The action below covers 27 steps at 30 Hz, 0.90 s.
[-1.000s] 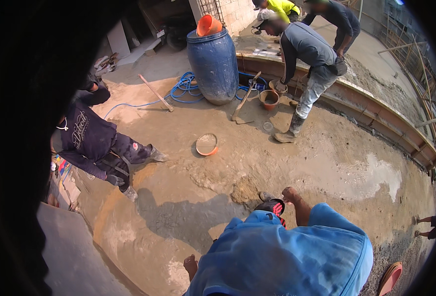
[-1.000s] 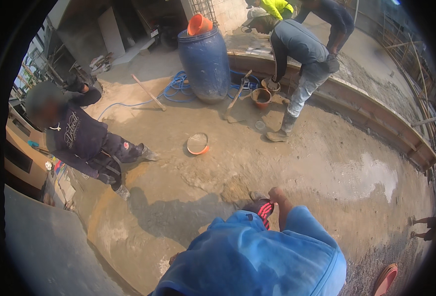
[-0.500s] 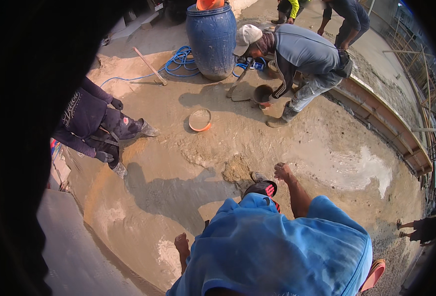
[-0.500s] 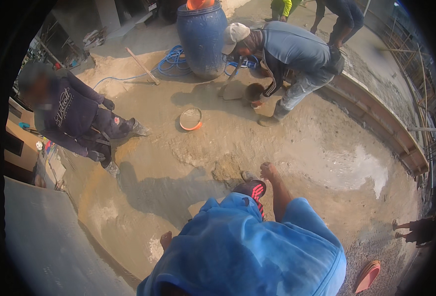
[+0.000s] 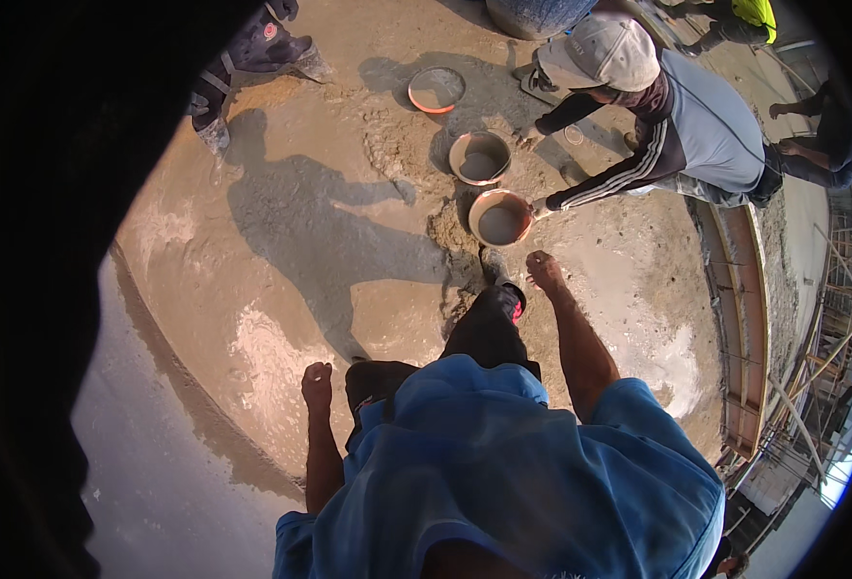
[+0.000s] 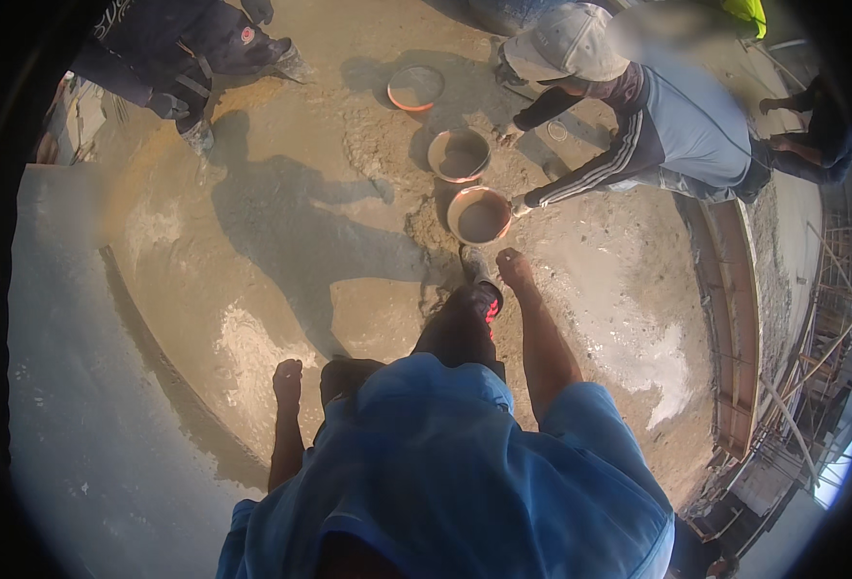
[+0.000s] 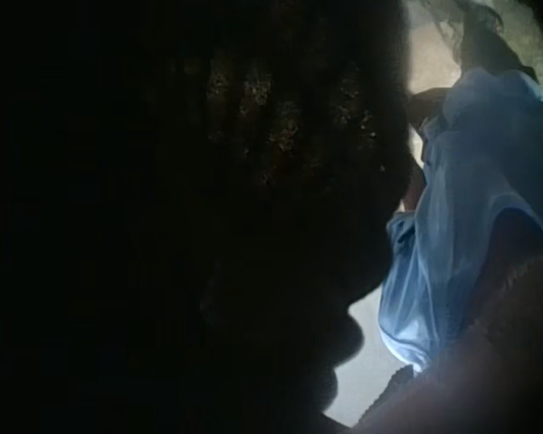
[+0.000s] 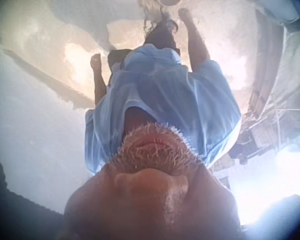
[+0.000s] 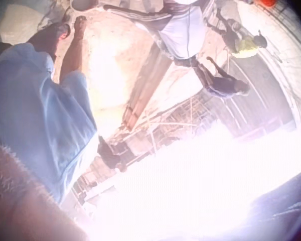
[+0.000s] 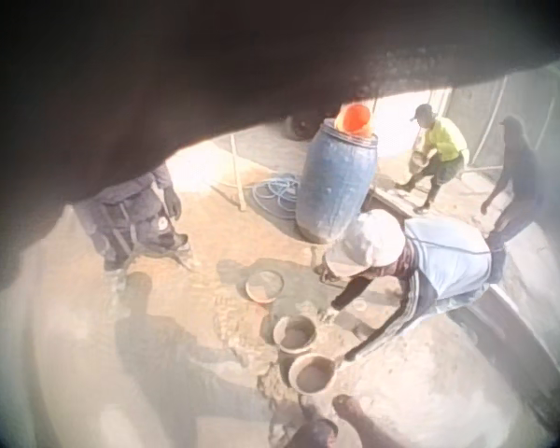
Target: The person uses a long-handled screed to level wet concrete on a floor while other workers assist nearby. The person also scoops and pours concrete from buckets to fill low spots and continues smoothing the surface with the screed and a shovel.
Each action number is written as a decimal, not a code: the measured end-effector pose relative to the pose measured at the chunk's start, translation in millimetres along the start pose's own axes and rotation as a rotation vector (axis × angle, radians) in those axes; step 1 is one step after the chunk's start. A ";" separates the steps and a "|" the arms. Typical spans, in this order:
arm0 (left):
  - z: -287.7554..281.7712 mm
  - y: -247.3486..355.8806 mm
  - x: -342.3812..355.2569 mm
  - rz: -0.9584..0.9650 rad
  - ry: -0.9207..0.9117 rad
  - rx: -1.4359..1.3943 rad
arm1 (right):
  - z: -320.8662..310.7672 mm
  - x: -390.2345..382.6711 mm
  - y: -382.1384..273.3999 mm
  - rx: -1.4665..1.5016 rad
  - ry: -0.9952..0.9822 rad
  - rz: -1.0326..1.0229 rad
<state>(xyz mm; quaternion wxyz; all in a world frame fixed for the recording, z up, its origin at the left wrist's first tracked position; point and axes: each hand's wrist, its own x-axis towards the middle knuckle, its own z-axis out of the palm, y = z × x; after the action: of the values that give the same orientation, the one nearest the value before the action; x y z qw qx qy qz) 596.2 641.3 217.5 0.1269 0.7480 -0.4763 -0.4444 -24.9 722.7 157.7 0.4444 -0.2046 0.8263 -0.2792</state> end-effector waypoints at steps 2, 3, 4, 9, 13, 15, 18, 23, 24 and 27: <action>17.8 6.8 -15.3 0.053 -0.004 0.068 | 7.5 28.0 39.9 -0.257 0.075 -0.151; 31.1 7.7 -20.0 0.088 -0.015 0.096 | -2.7 43.2 69.9 -0.321 0.096 -0.163; 29.9 -3.8 -28.0 0.030 0.018 0.187 | 6.9 53.3 70.7 -0.367 0.087 -0.191; 76.9 -45.5 -41.8 -0.117 0.054 0.195 | 20.4 149.2 117.4 -0.642 0.078 0.083; 121.8 -70.3 -29.3 -0.212 0.127 0.227 | 16.0 263.1 156.7 -0.729 0.065 0.162; 154.7 -77.9 -16.8 -0.154 0.086 0.285 | 14.2 317.8 176.8 -0.924 0.140 0.134; 195.0 -65.2 -2.1 -0.142 0.005 0.423 | 10.8 378.2 208.3 -1.032 0.128 0.072; 275.6 -60.4 11.9 -0.182 -0.126 0.314 | -74.1 502.2 272.3 -1.151 -0.030 -0.190; 299.6 -79.1 9.6 -0.198 -0.143 0.165 | -129.2 541.7 235.2 -1.060 -0.036 -0.424; 282.1 -72.3 4.9 -0.170 -0.118 0.203 | -62.3 453.4 266.0 -0.774 -0.117 -0.227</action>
<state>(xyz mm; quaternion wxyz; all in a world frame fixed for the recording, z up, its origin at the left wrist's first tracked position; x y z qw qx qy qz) 418.7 740.2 8.9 -0.0156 0.7673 -0.4604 -0.4462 -338.1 676.6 -266.6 0.3472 -0.4623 0.8158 0.0170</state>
